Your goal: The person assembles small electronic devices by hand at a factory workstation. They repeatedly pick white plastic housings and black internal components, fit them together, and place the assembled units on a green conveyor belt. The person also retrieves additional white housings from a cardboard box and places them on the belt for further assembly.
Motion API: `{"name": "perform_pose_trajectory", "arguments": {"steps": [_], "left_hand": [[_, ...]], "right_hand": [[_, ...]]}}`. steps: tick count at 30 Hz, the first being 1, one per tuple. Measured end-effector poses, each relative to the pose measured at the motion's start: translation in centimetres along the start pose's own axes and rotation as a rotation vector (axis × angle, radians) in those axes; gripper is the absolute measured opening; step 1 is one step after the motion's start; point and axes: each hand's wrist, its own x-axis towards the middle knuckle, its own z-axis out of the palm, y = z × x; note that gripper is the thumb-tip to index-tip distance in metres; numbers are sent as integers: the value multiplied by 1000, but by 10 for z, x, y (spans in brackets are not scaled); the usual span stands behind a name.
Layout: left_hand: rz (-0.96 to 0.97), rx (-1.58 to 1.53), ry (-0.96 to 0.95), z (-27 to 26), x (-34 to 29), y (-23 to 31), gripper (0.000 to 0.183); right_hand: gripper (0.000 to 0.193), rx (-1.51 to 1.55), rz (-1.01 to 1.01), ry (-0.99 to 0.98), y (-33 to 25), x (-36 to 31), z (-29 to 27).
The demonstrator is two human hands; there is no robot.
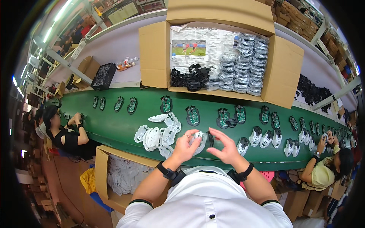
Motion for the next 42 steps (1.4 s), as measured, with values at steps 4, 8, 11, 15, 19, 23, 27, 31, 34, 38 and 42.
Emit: {"name": "perform_pose_trajectory", "arguments": {"steps": [4, 8, 11, 15, 19, 23, 27, 31, 34, 38, 42], "left_hand": [[154, 139, -23, 6, -4, 21, 68], [107, 236, -62, 8, -3, 34, 87], [201, 281, -87, 13, -3, 43, 86], [259, 392, -128, 14, -3, 50, 83], [160, 421, -71, 22, -1, 54, 67], [314, 586, 66, 27, 12, 16, 38], [-4, 73, 32, 32, 16, -12, 27], [-136, 12, 33, 39, 23, -16, 31], [-214, 77, 31, 40, 30, -20, 33], [153, 517, 32, 25, 28, -40, 50], [202, 1157, -173, -27, -3, -64, 86]], "right_hand": [[68, -126, -173, -57, 7, -4, 4], [66, -179, -203, -76, 8, -4, 2], [62, 57, 24, -91, 12, -5, 3], [52, 346, 300, -186, 23, -13, 6], [47, 176, 340, -168, 9, -7, -1], [38, 166, 380, -35, 21, -10, 13], [25, 501, 495, 35, 35, -12, 8], [23, 466, 567, 6, 42, -16, 6], [23, 423, 609, 5, 43, -11, 7], [25, 195, 621, 88, 82, -6, 0], [28, -667, 665, 59, 113, -15, -46]]}}
